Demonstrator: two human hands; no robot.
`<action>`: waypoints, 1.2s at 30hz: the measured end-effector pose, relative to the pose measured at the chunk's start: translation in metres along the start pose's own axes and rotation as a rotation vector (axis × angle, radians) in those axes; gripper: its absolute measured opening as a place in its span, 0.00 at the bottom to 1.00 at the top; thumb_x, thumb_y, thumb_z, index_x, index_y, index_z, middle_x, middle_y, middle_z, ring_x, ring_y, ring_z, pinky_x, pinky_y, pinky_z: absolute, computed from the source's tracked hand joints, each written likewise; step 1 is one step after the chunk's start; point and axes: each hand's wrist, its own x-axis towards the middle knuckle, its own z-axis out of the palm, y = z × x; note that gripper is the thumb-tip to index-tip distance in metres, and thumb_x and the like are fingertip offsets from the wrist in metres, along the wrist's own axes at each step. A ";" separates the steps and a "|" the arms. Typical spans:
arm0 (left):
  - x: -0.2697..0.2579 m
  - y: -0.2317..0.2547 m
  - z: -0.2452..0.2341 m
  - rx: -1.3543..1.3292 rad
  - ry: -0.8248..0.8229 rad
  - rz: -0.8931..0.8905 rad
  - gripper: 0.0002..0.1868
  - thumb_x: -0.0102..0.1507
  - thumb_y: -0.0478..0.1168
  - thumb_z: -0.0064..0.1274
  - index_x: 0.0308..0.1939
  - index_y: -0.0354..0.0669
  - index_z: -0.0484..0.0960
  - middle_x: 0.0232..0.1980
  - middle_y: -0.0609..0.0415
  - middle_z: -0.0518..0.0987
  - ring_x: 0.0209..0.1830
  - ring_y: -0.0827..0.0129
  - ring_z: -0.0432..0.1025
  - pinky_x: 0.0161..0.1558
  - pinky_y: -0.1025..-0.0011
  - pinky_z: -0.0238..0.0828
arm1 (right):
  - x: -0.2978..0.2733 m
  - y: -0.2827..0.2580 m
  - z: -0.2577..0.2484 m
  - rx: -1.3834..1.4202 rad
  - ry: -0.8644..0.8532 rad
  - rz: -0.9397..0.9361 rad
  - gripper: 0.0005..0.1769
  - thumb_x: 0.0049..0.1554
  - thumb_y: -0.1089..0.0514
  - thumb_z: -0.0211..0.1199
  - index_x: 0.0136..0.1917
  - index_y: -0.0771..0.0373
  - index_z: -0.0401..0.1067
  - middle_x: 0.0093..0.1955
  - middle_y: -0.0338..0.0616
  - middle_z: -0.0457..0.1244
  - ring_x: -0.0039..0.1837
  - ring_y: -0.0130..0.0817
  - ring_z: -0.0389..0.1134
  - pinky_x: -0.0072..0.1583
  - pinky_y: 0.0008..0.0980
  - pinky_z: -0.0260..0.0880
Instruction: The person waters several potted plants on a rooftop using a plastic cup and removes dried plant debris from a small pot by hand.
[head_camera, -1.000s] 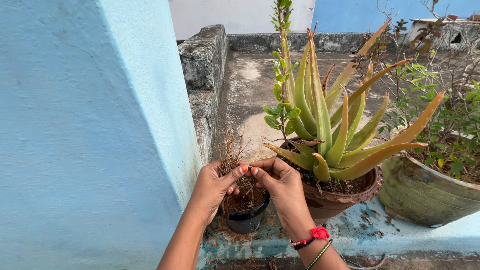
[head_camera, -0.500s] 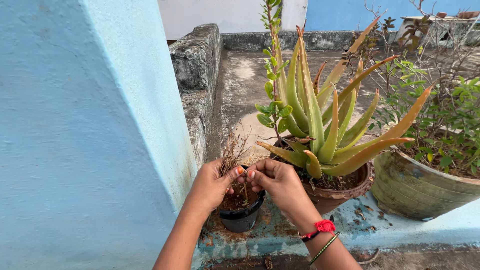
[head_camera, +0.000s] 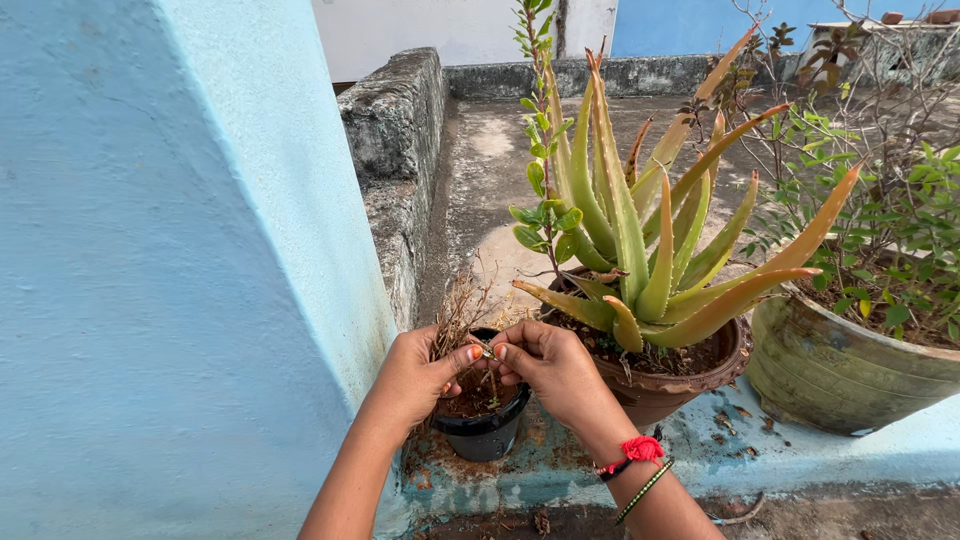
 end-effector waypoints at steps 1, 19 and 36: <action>0.001 -0.001 0.001 -0.007 0.007 -0.043 0.12 0.61 0.42 0.62 0.44 0.38 0.86 0.31 0.55 0.85 0.23 0.78 0.71 0.25 0.76 0.72 | 0.000 0.001 -0.001 -0.007 0.007 0.003 0.08 0.61 0.64 0.60 0.50 0.72 0.75 0.44 0.41 0.72 0.44 0.23 0.71 0.46 0.24 0.74; 0.016 -0.028 0.007 -0.194 -0.027 -0.164 0.12 0.60 0.40 0.63 0.42 0.35 0.86 0.32 0.51 0.87 0.20 0.79 0.67 0.23 0.78 0.71 | -0.003 0.010 0.001 0.026 0.032 0.048 0.06 0.60 0.66 0.61 0.51 0.69 0.75 0.42 0.41 0.70 0.41 0.23 0.67 0.45 0.23 0.72; 0.023 -0.042 0.012 -0.525 0.047 -0.361 0.09 0.62 0.31 0.59 0.43 0.27 0.79 0.32 0.43 0.84 0.19 0.80 0.67 0.22 0.77 0.73 | -0.017 -0.026 0.019 -0.359 0.141 0.067 0.08 0.56 0.65 0.64 0.50 0.65 0.79 0.39 0.36 0.72 0.41 0.22 0.70 0.46 0.25 0.73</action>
